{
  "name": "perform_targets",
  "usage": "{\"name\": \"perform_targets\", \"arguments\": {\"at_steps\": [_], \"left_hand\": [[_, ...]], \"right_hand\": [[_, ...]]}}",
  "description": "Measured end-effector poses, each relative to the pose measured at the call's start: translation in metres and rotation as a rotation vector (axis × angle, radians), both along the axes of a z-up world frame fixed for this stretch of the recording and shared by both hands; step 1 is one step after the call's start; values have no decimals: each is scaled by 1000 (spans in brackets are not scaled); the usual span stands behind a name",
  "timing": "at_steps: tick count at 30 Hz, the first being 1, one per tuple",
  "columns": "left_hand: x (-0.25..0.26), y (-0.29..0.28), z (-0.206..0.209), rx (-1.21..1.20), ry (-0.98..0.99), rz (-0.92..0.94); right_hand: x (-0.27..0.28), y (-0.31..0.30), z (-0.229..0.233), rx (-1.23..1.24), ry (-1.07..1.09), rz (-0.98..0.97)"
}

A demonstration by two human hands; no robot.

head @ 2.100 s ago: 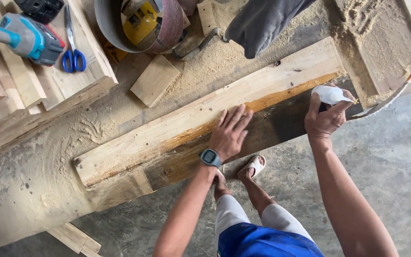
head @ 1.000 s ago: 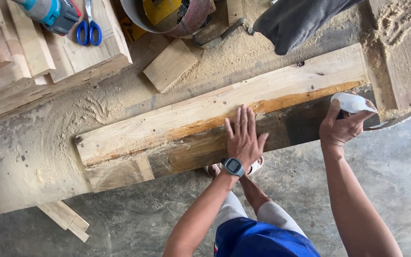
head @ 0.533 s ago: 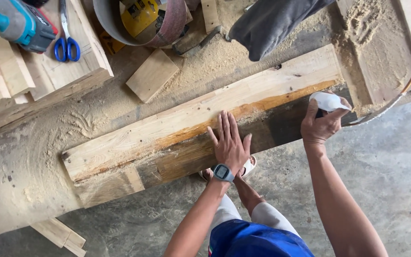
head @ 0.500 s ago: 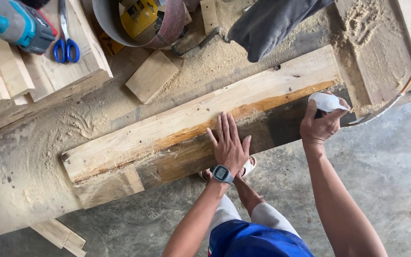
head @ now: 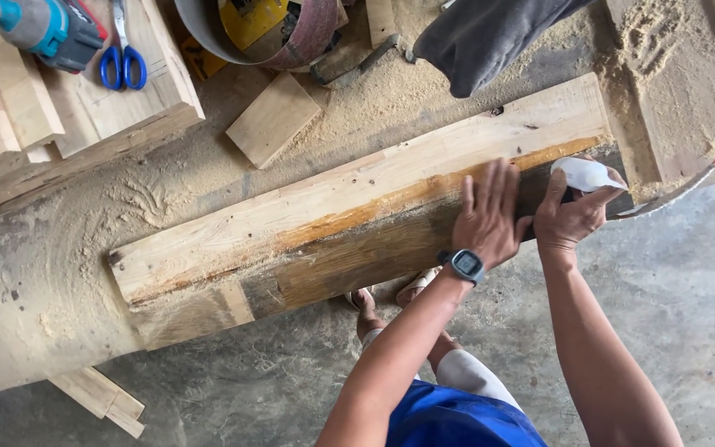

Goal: Applying a liquid substance to a wooden board, wiping it across the surface, and then sanding the board with a power sander.

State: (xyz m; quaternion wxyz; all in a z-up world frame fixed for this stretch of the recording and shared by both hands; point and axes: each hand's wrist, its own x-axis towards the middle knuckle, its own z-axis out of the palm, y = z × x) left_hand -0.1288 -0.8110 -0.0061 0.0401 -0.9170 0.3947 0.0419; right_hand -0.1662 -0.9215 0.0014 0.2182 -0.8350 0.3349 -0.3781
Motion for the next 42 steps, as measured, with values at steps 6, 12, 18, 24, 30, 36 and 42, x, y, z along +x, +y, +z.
{"name": "perform_targets", "arguments": {"at_steps": [6,12,18,24,30,36,42], "left_hand": [[-2,18,-1,21,15,123],[-2,95,-9,-194,203,306],[2,172,-8,-142,199,464],[-2,267,-2,-63,135,729],[11,243,4,-70,166,723],[2,125,12,-171,295,419],[-12,101,-3,2,0,266]], "right_hand": [[-12,-11,-33,-38,85,-63],[-13,-11,-35,-17,76,-63],[-12,-10,-29,-18,59,-50],[-19,-18,-52,-90,80,-45],[-29,-31,-84,-55,200,-107],[-43,-49,-108,227,291,-154],[-33,10,9,322,-36,155]]}}
